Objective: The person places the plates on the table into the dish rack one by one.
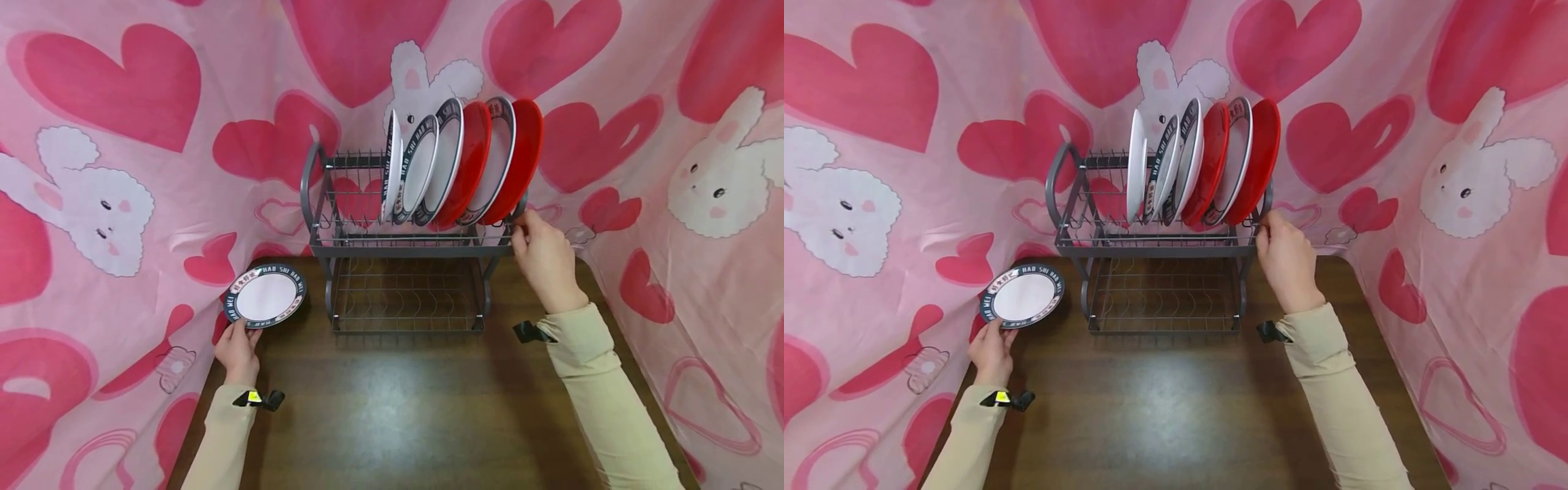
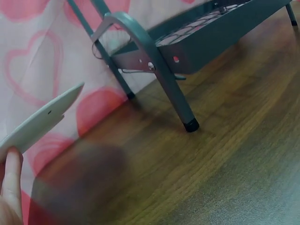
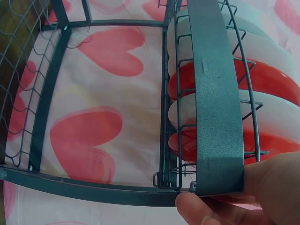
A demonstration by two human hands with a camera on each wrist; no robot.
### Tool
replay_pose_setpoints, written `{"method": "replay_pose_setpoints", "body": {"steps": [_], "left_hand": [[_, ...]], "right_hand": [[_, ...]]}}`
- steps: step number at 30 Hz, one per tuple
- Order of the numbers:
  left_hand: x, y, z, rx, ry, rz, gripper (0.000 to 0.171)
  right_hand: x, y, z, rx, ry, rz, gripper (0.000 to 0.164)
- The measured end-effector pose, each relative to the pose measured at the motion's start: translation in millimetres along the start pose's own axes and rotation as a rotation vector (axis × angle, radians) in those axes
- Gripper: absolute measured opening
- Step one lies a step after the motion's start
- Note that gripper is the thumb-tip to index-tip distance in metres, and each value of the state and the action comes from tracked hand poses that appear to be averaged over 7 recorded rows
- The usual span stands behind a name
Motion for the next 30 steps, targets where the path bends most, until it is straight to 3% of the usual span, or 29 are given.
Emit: {"method": "replay_pose_setpoints", "body": {"steps": [7,17,26,30], "left_hand": [[-6.5,-5.6,-1.4,0.008,0.001,-0.039,0.013],[-16.7,-29.3,-5.7,-0.058,0.015,-0.168,0.014],[-27.8,-46.9,-8.6,-0.063,0.033,-0.199,0.015],[-32.6,-50.4,-8.5,-0.066,0.043,-0.183,0.015]], "right_hand": [[-0.2,-2.2,-0.2,0.017,0.007,-0.015,0.021],[0.1,-2.7,-2.0,0.034,0.007,-0.016,0.021],[0.2,-2.1,-1.6,0.037,0.002,-0.017,0.022],[0.2,-2.7,-1.1,0.036,0.006,-0.018,0.022]]}}
Point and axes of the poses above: each hand's wrist, its own x-axis towards the middle knuckle, its own z-axis out of the back of the hand, y = z × x, the point moved 3 cm from there along x, towards the middle knuckle, and after that the axes turned 1 degree about z, right-handed, at the moved point
